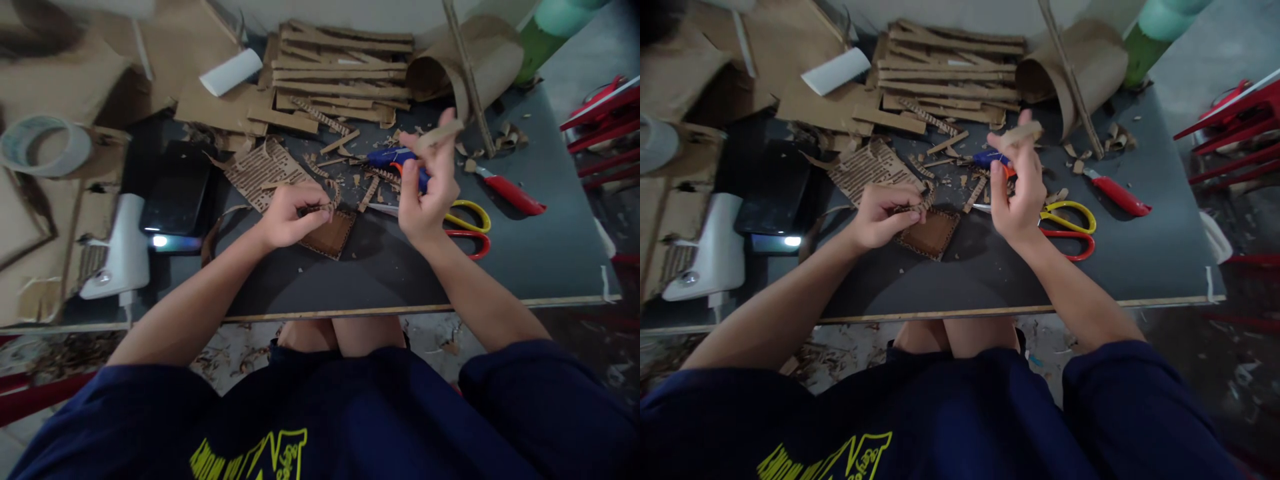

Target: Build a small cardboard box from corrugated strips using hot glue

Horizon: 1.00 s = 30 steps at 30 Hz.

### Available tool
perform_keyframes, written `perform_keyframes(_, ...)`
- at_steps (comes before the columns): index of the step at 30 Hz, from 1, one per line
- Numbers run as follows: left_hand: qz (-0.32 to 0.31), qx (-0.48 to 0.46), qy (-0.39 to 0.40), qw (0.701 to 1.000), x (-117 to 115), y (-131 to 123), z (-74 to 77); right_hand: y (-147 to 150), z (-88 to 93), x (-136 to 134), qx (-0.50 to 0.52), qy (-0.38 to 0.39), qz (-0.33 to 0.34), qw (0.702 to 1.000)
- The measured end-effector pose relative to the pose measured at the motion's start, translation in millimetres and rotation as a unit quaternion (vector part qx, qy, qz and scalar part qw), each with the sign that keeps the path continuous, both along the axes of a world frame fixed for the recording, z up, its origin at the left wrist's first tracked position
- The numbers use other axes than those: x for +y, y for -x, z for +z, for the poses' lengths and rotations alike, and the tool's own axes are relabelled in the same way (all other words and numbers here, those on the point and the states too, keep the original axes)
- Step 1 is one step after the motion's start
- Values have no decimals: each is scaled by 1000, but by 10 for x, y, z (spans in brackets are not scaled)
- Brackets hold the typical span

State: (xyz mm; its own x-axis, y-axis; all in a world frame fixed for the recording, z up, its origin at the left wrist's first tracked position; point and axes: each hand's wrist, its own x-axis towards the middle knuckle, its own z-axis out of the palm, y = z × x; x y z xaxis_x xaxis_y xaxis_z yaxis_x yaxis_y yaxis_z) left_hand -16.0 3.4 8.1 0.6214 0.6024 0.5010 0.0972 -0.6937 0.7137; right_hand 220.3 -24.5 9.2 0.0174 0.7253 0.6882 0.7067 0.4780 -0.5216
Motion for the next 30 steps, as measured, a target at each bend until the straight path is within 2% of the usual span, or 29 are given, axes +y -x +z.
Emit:
perform_keyframes(3,32,23,-12,999,-5,-16,-11,-86,-14,47,-25,-20,-20,999)
perform_keyframes(7,106,58,-32,992,-14,-39,-28,-303,38,190,-55,-29,-134,989)
perform_keyframes(10,124,69,-36,989,-11,-48,-43,-411,136,249,-43,-93,-189,977)
perform_keyframes(13,122,74,-39,989,-5,-56,-58,-402,177,246,-37,-144,-191,970)
perform_keyframes(17,116,81,-49,989,-4,-58,-65,-312,94,217,-79,-80,-154,982)
perform_keyframes(20,91,70,-56,992,-6,-46,-52,-245,63,175,-104,-90,-103,985)
perform_keyframes(22,66,67,-62,994,-5,-35,-43,-185,84,125,-121,-131,-24,984)
perform_keyframes(24,36,73,-85,993,1,-27,-43,-109,106,63,-156,-157,84,972)
perform_keyframes(27,10,70,-133,989,14,-32,-72,15,91,-18,-216,-98,236,942)
perform_keyframes(30,18,68,-166,984,24,-54,-117,94,37,-52,-235,-50,307,921)
